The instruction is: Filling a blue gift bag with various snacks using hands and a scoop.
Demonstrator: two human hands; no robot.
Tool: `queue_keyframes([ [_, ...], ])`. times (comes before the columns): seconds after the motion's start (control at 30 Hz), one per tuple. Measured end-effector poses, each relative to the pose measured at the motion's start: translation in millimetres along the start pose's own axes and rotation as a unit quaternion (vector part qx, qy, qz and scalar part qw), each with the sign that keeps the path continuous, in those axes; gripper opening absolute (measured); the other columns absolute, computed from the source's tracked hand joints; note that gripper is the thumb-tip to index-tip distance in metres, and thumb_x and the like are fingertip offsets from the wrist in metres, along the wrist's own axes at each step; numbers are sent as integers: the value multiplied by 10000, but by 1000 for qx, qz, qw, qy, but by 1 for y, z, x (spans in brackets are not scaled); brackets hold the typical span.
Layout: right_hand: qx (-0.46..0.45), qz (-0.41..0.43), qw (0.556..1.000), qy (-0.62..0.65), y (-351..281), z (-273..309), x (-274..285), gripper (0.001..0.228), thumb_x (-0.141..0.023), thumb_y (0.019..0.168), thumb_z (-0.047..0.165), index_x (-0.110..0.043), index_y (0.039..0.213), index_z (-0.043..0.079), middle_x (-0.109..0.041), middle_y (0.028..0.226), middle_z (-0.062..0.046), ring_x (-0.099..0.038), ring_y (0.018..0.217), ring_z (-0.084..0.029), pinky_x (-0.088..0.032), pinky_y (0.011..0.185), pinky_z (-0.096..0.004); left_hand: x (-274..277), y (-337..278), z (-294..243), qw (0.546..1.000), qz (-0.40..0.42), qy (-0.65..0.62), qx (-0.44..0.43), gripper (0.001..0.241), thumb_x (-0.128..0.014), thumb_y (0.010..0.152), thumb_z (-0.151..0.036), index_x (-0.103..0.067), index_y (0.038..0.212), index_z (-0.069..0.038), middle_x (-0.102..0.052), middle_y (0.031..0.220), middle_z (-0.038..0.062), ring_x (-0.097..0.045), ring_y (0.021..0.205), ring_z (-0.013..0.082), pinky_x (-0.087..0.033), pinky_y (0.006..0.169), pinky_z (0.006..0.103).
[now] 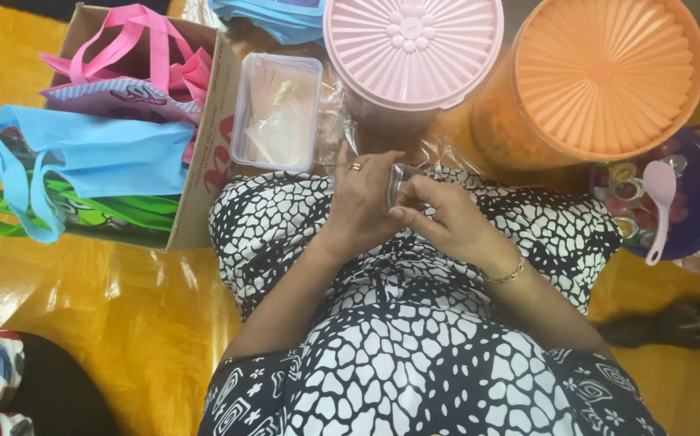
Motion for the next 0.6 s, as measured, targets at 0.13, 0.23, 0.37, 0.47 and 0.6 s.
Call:
queue_keyframes([
  [0.13, 40, -92, 994, 43, 15, 18, 37, 146, -499, 873, 141, -603, 881, 39, -614, 747, -108, -597, 720, -199, -458, 651, -316, 14, 1, 12, 995, 0, -86, 48, 603, -746, 553, -247, -475, 1069, -93, -605, 903, 36, -577, 860, 222, -230, 988, 515],
  [0.23, 98, -159, 971, -152, 32, -7, 68, 34, -608, 853, 48, -603, 856, 14, -594, 740, -109, -591, 711, -259, -440, 648, -317, 18, -2, 24, 987, 20, -132, 95, 617, -768, 568, -283, -466, 1072, -95, -610, 941, 32, -584, 876, 217, -242, 986, 494],
  [0.37, 15, -27, 848, -530, 69, -68, 60, 411, -544, 747, 46, -482, 1152, 18, -461, 1218, -186, -395, 1130, -348, -322, 885, -435, 14, -3, 30, 971, 117, -113, 176, 575, -731, 616, -346, -450, 1046, -89, -559, 978, 78, -511, 951, 267, -314, 920, 440],
  [0.47, 26, 30, 774, -631, 82, -72, 57, 387, -501, 706, -5, -477, 1087, 60, -491, 1107, -132, -442, 1015, -292, -352, 759, -371, 18, -5, 35, 964, 121, -126, 198, 568, -726, 622, -355, -451, 1045, -95, -561, 960, 83, -519, 881, 235, -407, 782, 359],
  [0.6, -14, 129, 736, -664, 90, -66, 53, 156, -488, 755, 14, -518, 891, 85, -543, 820, -45, -547, 749, -189, -446, 697, -302, 19, -5, 38, 947, 150, -153, 240, 538, -728, 631, -315, -462, 1041, -90, -577, 954, 76, -549, 865, 207, -454, 760, 319],
])
Point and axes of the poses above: each hand's wrist, its own y-axis towards the middle knuckle, its own x-axis out of the back of the hand, z = x × y, the point moved 7 cm from there along y, towards the middle knuckle
